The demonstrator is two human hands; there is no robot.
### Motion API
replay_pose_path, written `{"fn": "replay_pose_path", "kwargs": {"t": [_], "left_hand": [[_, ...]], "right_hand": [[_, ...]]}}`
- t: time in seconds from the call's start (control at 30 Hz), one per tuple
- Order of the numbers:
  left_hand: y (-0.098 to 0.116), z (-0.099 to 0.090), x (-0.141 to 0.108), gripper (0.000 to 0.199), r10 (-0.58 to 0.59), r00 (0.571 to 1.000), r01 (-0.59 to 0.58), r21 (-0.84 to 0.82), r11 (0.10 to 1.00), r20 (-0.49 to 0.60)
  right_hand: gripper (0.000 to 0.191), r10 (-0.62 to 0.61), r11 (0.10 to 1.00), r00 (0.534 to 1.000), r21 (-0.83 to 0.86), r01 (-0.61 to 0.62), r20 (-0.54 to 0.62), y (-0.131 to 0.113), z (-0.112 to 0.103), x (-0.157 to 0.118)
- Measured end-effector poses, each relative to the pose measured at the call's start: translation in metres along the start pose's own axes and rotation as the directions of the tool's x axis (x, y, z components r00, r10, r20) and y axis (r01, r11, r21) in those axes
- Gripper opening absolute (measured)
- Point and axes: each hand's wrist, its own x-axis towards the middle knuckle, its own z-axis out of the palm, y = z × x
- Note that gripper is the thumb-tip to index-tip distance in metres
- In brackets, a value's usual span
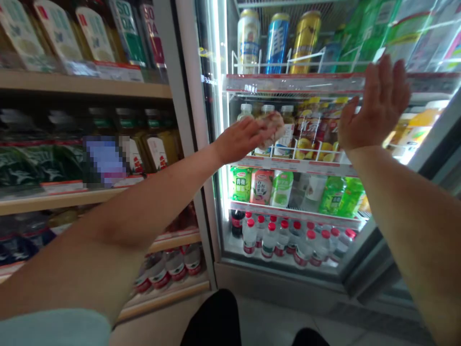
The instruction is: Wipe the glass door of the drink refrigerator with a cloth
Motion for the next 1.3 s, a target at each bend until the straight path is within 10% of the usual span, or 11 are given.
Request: {"fn": "replay_pose_path", "kwargs": {"t": [0.1,0.27,0.47,0.63,0.83,1.03,1.2,1.3], "left_hand": [[0.000,-0.002,0.006,0.042,0.031,0.999,-0.030,-0.013,0.999,0.021],[-0.010,-0.006,0.026,0.048,-0.233,0.950,0.263,0.128,0.956,-0.207],[0.019,-0.002,0.036,0.043,-0.004,1.000,0.006,0.080,0.997,-0.023],[0.018,0.001,0.047,0.049,-0.337,0.891,0.350,-0.012,0.937,-0.306],[0.049,0.016,0.045,0.036,-0.037,0.999,0.038,0.016,0.999,-0.038],[0.043,0.012,0.059,0.041,-0.262,0.931,0.279,0.030,0.960,-0.255],[0.066,0.022,0.050,0.053,0.033,0.994,-0.032,0.007,0.999,-0.107],[0.057,0.018,0.055,0.055,-0.002,0.992,0.006,0.037,0.999,-0.128]], "right_hand": [[0.078,0.026,1.000,0.999,-0.010,-0.026,0.028,0.000,0.000,0.001],[0.075,-0.002,1.000,1.000,-0.006,0.002,-0.004,0.000,0.000,-0.001],[0.072,0.021,1.000,1.000,-0.006,-0.021,0.001,-0.008,-0.007,-0.003],[0.073,0.012,1.000,1.000,0.000,-0.012,-0.006,-0.009,-0.008,-0.003],[0.074,0.023,1.000,1.000,-0.002,-0.023,-0.008,-0.007,-0.006,-0.003],[0.067,0.013,1.000,0.999,0.015,-0.012,-0.033,-0.012,-0.011,-0.006],[0.070,0.049,0.999,0.999,0.000,-0.049,0.019,-0.012,-0.010,-0.004],[0.071,0.038,0.999,0.999,0.008,-0.039,0.025,-0.011,-0.010,-0.004]]}}
